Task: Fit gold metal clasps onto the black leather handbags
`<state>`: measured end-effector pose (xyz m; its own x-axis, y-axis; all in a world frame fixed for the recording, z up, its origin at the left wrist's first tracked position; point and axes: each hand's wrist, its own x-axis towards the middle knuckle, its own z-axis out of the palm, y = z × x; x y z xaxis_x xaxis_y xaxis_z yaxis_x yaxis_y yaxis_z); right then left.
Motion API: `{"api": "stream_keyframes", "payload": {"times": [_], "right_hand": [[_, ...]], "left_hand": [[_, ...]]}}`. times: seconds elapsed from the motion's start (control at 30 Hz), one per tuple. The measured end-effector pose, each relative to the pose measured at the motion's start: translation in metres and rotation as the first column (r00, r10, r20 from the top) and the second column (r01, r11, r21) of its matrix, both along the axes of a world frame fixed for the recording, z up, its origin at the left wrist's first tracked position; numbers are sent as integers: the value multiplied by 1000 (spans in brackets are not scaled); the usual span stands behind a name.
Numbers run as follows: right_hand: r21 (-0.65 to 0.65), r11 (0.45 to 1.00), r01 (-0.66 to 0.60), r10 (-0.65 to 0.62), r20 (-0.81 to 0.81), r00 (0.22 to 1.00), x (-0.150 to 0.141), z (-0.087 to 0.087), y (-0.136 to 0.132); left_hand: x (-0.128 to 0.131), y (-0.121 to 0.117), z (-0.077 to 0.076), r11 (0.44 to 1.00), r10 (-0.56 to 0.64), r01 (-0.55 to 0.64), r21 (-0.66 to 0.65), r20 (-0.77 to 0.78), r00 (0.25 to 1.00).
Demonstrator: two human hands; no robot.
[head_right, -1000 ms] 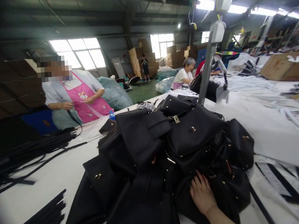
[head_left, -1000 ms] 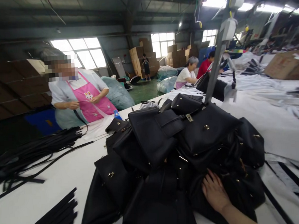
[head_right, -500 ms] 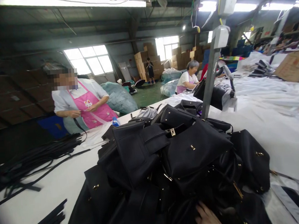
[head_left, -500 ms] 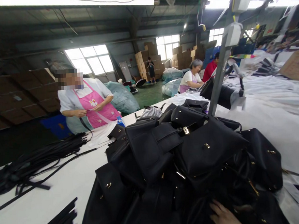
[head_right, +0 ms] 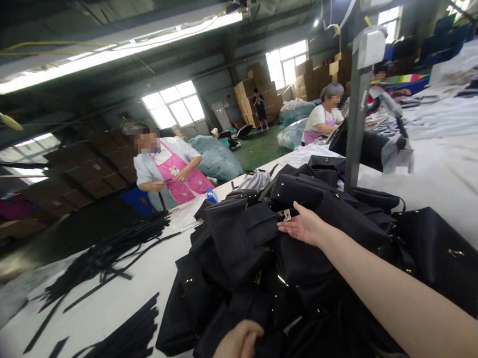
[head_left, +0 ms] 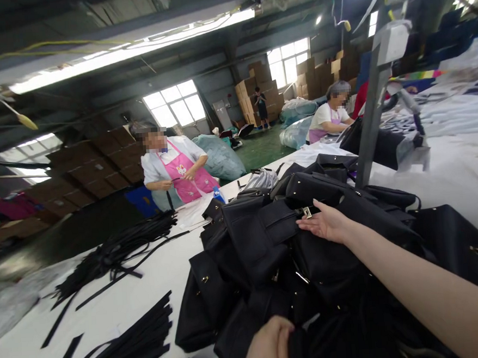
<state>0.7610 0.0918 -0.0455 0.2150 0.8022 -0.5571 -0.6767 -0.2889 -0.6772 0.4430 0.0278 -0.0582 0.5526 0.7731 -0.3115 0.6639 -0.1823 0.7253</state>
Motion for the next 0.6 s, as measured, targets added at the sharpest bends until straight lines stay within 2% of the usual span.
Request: {"api": "stream_keyframes", "payload": {"times": [0.03,0.1,0.2,0.27,0.4,0.5,0.6], "right_hand": [[-6,1000,20,-20,17,1000,1,-4,8],[-19,998,67,-66,61,996,3,-12,21],[-31,991,128,-121,164,979,6,-22,33],[-38,989,144,-131,234,963,7,-27,35],[5,993,114,-110,325,939,2,-42,12],[93,993,67,-96,349,932,-11,-61,-27],[247,968,-39,-74,430,900,-24,-79,-67]], "left_hand": [[14,8,8,997,-51,49,55,34,998],[43,20,22,986,-82,62,155,124,989],[87,34,34,970,-63,16,244,185,981],[113,46,35,949,-15,-43,314,179,984],[147,71,20,890,103,-185,417,212,972],[156,71,-2,911,116,-203,358,251,961],[149,52,-20,949,118,-191,253,276,954]]}}
